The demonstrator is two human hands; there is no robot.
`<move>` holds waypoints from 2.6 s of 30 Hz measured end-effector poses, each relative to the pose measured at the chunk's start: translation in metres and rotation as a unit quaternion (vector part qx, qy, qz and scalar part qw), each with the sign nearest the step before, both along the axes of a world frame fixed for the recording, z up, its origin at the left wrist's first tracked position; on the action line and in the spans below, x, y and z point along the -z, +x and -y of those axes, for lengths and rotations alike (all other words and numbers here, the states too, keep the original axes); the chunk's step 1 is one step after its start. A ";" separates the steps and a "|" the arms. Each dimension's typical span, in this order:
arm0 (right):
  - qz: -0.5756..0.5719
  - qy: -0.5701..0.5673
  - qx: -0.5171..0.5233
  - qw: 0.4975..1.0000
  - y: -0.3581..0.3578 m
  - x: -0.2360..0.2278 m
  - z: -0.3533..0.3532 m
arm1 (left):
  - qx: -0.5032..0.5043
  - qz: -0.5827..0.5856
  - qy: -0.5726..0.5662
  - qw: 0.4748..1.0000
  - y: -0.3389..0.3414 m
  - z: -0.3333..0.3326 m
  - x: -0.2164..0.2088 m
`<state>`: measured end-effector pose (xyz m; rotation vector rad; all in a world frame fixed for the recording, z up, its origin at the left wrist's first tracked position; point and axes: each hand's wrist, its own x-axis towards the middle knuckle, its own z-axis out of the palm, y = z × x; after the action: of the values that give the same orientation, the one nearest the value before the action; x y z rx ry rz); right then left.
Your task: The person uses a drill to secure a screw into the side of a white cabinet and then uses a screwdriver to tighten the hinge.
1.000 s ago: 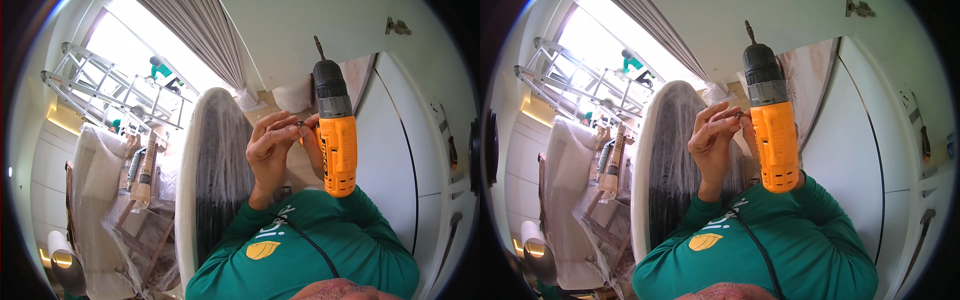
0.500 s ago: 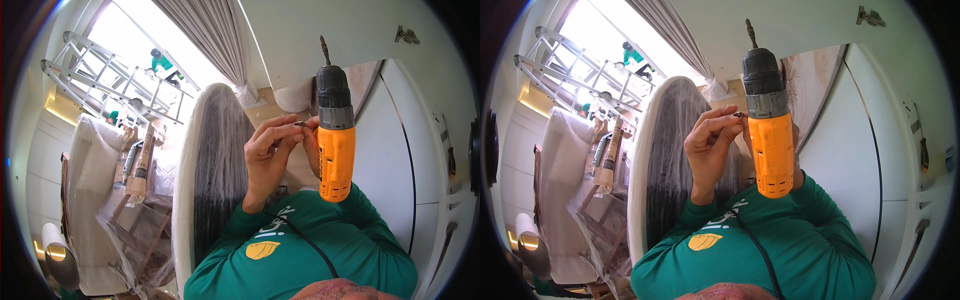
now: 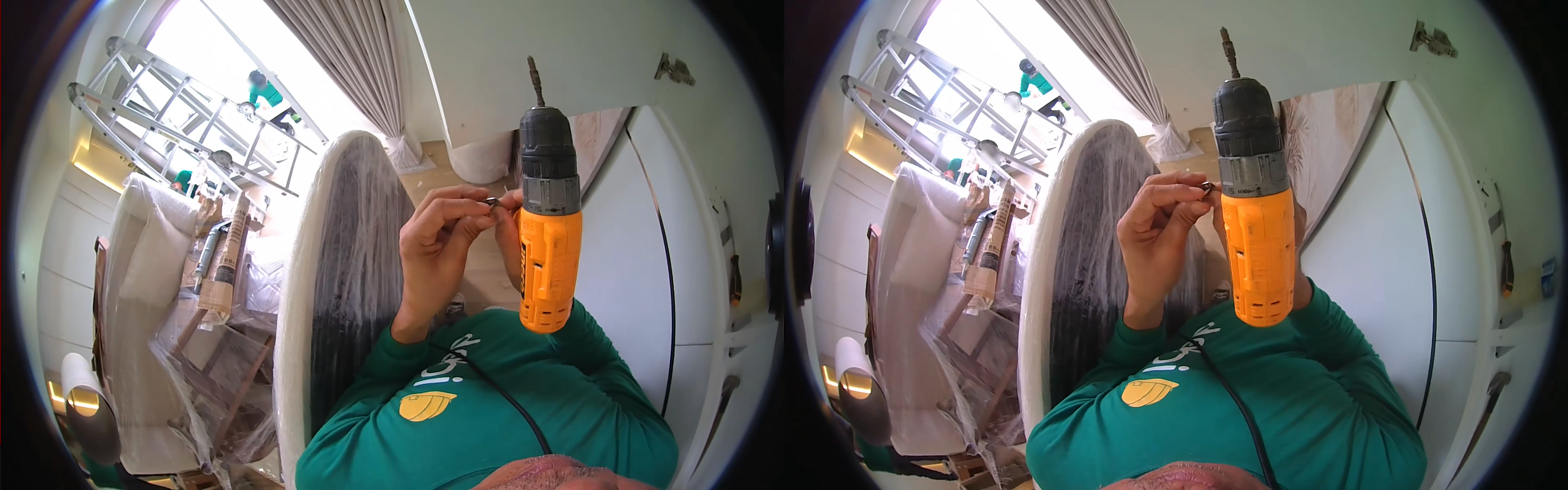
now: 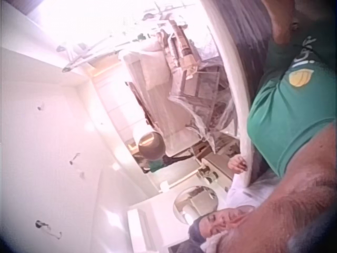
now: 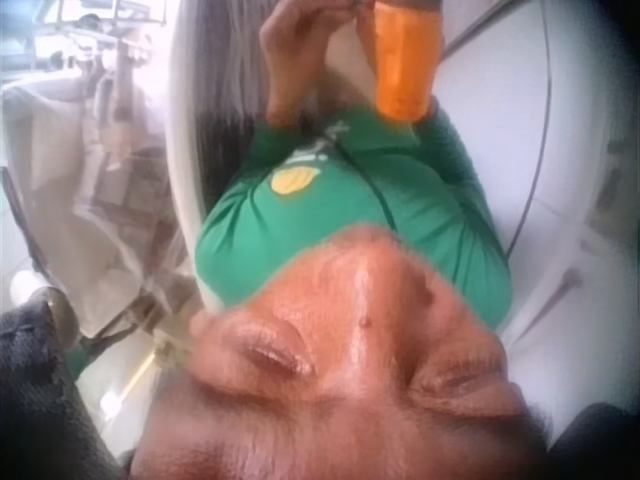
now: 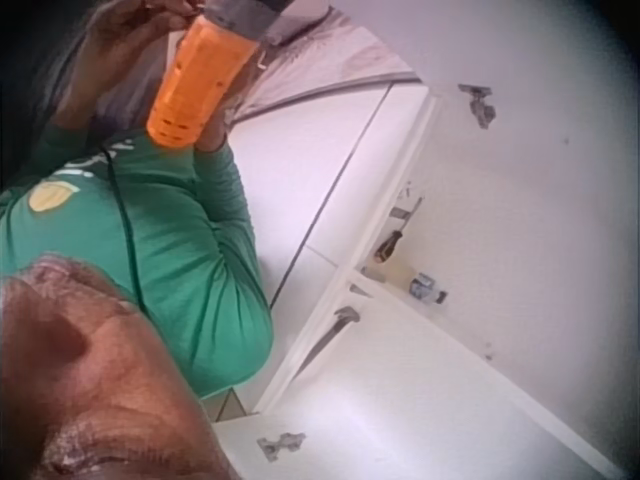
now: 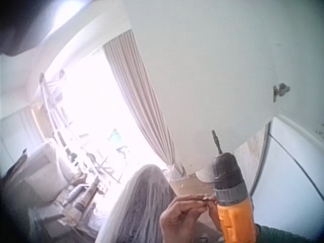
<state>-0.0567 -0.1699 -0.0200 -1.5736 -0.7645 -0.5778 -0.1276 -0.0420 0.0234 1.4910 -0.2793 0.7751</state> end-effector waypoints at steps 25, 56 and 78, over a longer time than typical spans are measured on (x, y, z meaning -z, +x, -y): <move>-0.054 0.131 -0.168 0.976 0.007 -0.018 0.006 | -0.122 -0.039 0.130 0.983 0.010 0.004 -0.020; 0.040 0.091 -0.034 0.994 0.021 -0.043 -0.016 | 0.104 -0.036 -0.104 0.988 0.028 -0.019 -0.011; 0.059 -0.008 0.090 0.994 0.065 -0.021 -0.042 | -0.123 0.012 0.006 0.992 0.063 -0.029 -0.015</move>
<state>0.0082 -0.1278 0.0013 -1.6443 -0.7208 -0.8045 -0.0651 -0.0127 0.0384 1.5454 -0.1180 0.9899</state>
